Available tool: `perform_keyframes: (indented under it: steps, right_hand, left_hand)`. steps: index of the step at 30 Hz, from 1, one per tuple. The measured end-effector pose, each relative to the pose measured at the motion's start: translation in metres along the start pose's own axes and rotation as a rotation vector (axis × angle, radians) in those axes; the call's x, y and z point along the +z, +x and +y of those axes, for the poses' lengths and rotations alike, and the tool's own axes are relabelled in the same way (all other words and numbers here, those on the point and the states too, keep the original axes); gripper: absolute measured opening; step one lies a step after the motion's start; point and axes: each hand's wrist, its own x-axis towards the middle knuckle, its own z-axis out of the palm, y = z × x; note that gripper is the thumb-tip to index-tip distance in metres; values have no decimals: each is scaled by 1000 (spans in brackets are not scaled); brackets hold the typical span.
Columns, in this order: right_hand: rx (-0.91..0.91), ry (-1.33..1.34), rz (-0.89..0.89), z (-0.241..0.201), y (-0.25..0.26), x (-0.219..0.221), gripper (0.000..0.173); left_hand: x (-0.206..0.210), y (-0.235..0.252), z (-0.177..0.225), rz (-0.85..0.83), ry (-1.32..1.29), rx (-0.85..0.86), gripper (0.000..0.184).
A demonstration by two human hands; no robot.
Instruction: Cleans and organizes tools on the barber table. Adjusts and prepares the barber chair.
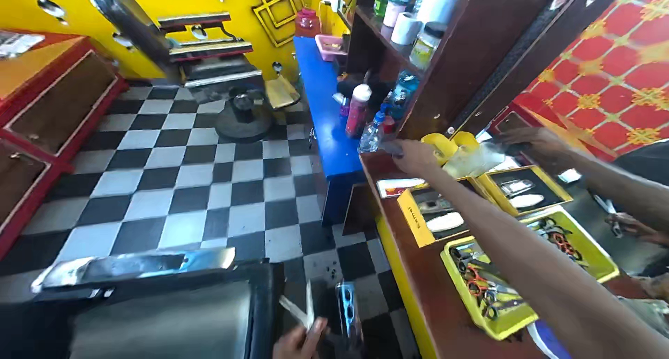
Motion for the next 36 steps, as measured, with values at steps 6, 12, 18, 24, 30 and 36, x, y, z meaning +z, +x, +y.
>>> perform_keyframes:
  steps: [6, 12, 18, 24, 30, 36]
  right_hand:
    - [-213, 1176, -310, -99, -201, 53, 34]
    - [-189, 807, -68, -99, -241, 102, 38]
    - [-111, 752, -40, -83, -291, 102, 40]
    - [-87, 751, 93, -63, -343, 99, 36]
    - [188, 1421, 214, -43, -396, 75, 41]
    - [-248, 1755, 241, -62, -427, 81, 32]
  left_hand:
    - [13, 19, 17, -101, -7, -136, 19]
    - [24, -8, 3, -225, 39, -185, 15]
    - [35, -37, -4, -286, 150, -137, 16]
    - [39, -59, 0, -284, 229, -46, 16]
    - [43, -77, -5, -578, -268, -20, 13]
    - [72, -105, -23, -1225, -1355, -62, 48]
